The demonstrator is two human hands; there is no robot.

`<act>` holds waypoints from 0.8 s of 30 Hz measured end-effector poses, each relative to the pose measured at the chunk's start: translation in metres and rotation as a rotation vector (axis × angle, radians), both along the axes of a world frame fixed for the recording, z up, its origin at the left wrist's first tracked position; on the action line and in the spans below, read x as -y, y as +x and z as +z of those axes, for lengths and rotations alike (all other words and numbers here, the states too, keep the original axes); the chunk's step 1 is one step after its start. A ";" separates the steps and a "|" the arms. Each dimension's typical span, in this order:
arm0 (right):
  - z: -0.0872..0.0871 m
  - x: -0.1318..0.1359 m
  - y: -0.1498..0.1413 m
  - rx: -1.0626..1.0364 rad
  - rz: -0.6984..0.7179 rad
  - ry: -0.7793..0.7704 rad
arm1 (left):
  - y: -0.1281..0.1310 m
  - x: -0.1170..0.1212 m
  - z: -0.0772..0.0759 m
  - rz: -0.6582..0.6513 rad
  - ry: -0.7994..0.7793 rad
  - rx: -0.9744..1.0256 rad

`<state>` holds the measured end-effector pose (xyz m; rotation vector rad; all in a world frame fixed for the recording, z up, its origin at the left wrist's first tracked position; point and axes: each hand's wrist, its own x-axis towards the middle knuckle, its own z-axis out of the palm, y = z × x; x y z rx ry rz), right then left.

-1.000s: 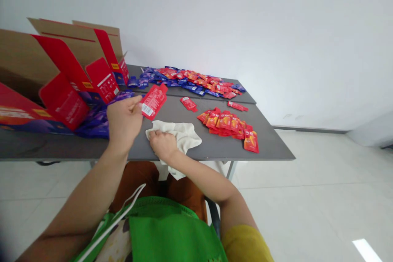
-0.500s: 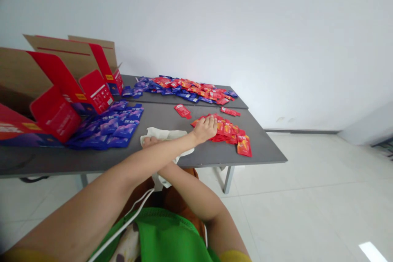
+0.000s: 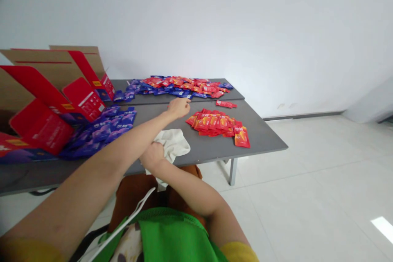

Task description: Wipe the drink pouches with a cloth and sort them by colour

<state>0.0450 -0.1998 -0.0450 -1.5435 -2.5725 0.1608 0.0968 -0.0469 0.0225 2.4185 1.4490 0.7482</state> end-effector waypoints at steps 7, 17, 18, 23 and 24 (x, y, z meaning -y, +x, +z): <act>0.007 0.005 -0.001 -0.097 -0.080 0.090 | -0.071 -0.052 -0.024 -0.217 -0.142 -0.140; 0.007 0.005 0.000 -0.113 -0.092 0.119 | -0.082 -0.056 -0.031 -0.221 -0.058 -0.553; 0.008 0.005 0.000 -0.112 -0.096 0.113 | -0.087 -0.052 -0.029 -0.188 -0.067 -0.555; 0.012 0.005 0.009 -0.157 -0.122 0.084 | -0.122 -0.028 -0.033 0.017 -0.160 -0.191; 0.014 0.005 0.013 -0.194 -0.128 0.089 | -0.129 -0.022 -0.035 0.074 -0.236 -0.018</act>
